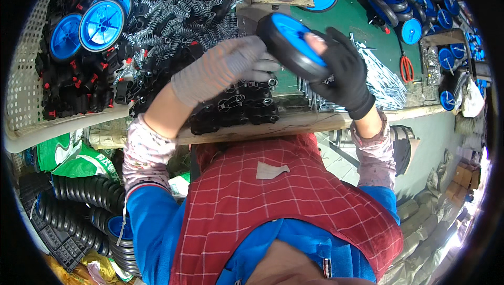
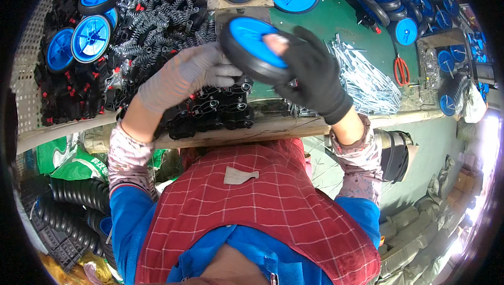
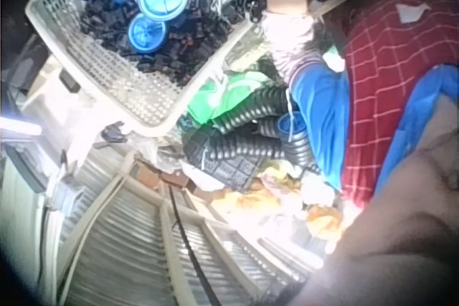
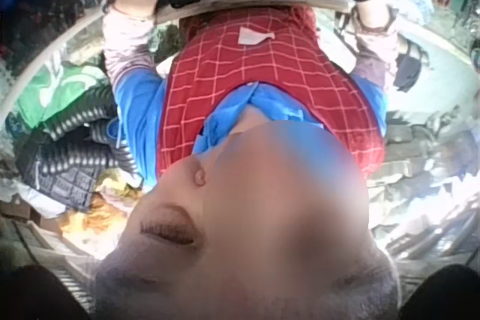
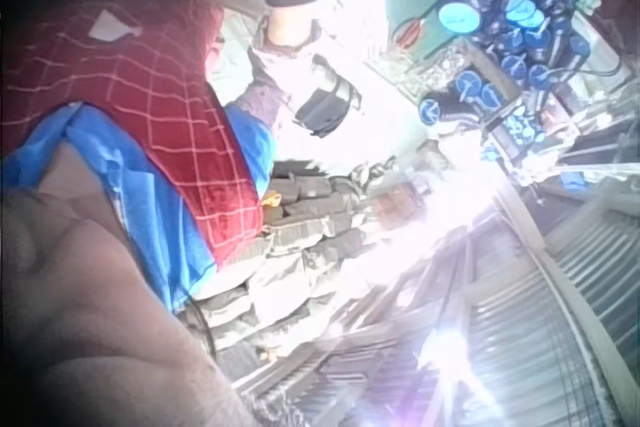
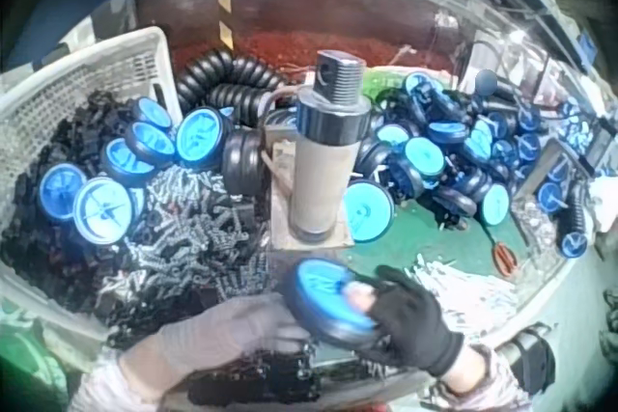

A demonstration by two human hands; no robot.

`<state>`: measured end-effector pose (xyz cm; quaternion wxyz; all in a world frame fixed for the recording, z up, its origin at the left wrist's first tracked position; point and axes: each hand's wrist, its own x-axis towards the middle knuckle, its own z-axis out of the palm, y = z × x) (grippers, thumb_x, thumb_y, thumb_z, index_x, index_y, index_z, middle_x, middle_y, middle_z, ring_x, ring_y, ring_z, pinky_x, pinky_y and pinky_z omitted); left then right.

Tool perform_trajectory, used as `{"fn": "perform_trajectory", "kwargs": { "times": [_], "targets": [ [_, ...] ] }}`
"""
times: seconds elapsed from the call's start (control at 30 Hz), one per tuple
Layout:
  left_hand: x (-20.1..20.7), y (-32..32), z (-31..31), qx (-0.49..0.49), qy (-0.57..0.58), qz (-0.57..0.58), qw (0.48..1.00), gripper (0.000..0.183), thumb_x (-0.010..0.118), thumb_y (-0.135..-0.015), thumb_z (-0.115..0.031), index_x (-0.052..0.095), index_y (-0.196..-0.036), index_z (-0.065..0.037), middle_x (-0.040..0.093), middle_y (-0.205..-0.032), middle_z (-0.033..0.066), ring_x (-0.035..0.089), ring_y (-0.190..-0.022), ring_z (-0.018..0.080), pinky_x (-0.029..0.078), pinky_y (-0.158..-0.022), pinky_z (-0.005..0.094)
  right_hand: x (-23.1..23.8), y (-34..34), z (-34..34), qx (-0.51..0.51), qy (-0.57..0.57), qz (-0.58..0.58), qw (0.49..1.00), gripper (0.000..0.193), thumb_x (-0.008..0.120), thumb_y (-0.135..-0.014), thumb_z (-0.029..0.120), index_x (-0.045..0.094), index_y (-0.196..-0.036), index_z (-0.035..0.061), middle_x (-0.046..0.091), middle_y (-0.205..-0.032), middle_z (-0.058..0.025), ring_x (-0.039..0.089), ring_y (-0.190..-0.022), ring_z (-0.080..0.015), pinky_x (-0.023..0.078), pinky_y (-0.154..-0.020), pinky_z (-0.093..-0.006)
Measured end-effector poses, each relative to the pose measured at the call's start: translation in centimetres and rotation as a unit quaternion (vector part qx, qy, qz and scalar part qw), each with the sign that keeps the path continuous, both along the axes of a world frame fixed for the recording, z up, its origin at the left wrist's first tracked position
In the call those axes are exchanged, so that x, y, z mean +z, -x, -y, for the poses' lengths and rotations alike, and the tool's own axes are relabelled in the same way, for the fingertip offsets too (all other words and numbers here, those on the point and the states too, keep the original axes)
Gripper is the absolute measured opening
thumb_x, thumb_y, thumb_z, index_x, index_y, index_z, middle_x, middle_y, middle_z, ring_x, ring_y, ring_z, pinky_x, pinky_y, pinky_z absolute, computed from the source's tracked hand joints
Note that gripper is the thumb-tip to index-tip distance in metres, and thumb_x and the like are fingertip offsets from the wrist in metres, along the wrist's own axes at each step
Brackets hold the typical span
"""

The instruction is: The person repeatedly picks up blue circular plastic parts and black flexible tubes from a workbench, inserts metal fasteners into the parts, and places the assembled units into a white basket. The person handles items one at a time and continues the cycle throughout the clip.

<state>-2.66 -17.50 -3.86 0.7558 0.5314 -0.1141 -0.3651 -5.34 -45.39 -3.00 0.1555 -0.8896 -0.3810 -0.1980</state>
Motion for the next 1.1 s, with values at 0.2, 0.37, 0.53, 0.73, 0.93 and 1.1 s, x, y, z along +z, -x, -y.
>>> {"fn": "perform_trajectory", "kwargs": {
  "times": [0.2,0.37,0.53,0.73,0.93,1.1],
  "targets": [
    [-3.3,-4.6,0.8,-0.249,-0.5,0.45,0.697,0.043,0.065,-0.09,-0.032,0.061,-0.115,0.002,0.065,-0.109,0.023,0.064,-0.101,0.0371,0.051,-0.091,0.0433,-5.5,2.4,4.2,-0.27,-0.433,-0.229,0.829,0.046,0.075,-0.089,0.038,0.067,-0.111,-0.0017,0.066,-0.085,-0.0033,0.056,-0.079,-0.0097,0.046,-0.072,-0.0266],
    [-3.9,-2.4,3.5,-0.143,-0.562,0.484,0.656,0.045,0.062,-0.088,-0.032,0.055,-0.117,0.001,0.066,-0.1,0.0237,0.066,-0.098,0.0362,0.053,-0.087,0.0458,-8.7,1.8,2.4,-0.262,-0.603,-0.21,0.723,0.038,0.07,-0.092,0.034,0.066,-0.101,-0.0023,0.063,-0.087,-0.0032,0.055,-0.076,-0.0108,0.045,-0.07,-0.0266],
    [-2.1,2.8,8.8,-0.001,-0.391,0.495,0.776,0.045,0.06,-0.093,-0.029,0.047,-0.117,0.006,0.062,-0.09,0.0319,0.063,-0.087,0.0479,0.05,-0.078,0.053,-10.0,-2.2,-2.7,-0.144,-0.802,-0.265,0.516,0.033,0.061,-0.098,0.027,0.062,-0.11,-0.0039,0.064,-0.098,-0.0096,0.063,-0.086,-0.0169,0.051,-0.076,-0.032],
    [-1.5,1.9,7.3,-0.003,-0.298,0.32,0.899,0.054,0.074,-0.088,-0.028,0.054,-0.125,0.006,0.061,-0.122,0.0191,0.065,-0.101,0.0231,0.051,-0.093,0.0364,-8.8,-3.6,-3.7,-0.165,-0.639,-0.091,0.746,0.038,0.065,-0.095,0.026,0.058,-0.119,-0.003,0.066,-0.095,-0.0096,0.064,-0.085,-0.0197,0.052,-0.075,-0.0354],
    [-2.6,-3.7,5.9,0.193,-0.199,-0.052,0.959,0.042,0.078,-0.086,-0.031,0.061,-0.111,-0.002,0.065,-0.092,0.0066,0.07,-0.081,0.0201,0.061,-0.068,0.0285,-7.8,-2.5,-2.3,-0.248,-0.649,-0.172,0.699,0.043,0.067,-0.093,0.032,0.061,-0.118,-0.0025,0.066,-0.103,-0.0098,0.058,-0.091,-0.0169,0.046,-0.084,-0.0323],
    [-2.7,-3.8,5.8,0.175,-0.189,-0.059,0.964,0.044,0.079,-0.085,-0.034,0.062,-0.11,-0.003,0.066,-0.094,0.0068,0.071,-0.077,0.0193,0.061,-0.067,0.0289,-8.2,-1.8,-3.0,-0.263,-0.591,-0.22,0.73,0.051,0.07,-0.091,0.03,0.057,-0.128,-0.0031,0.066,-0.11,-0.0132,0.06,-0.096,-0.0194,0.047,-0.087,-0.0313]
  ]
}}
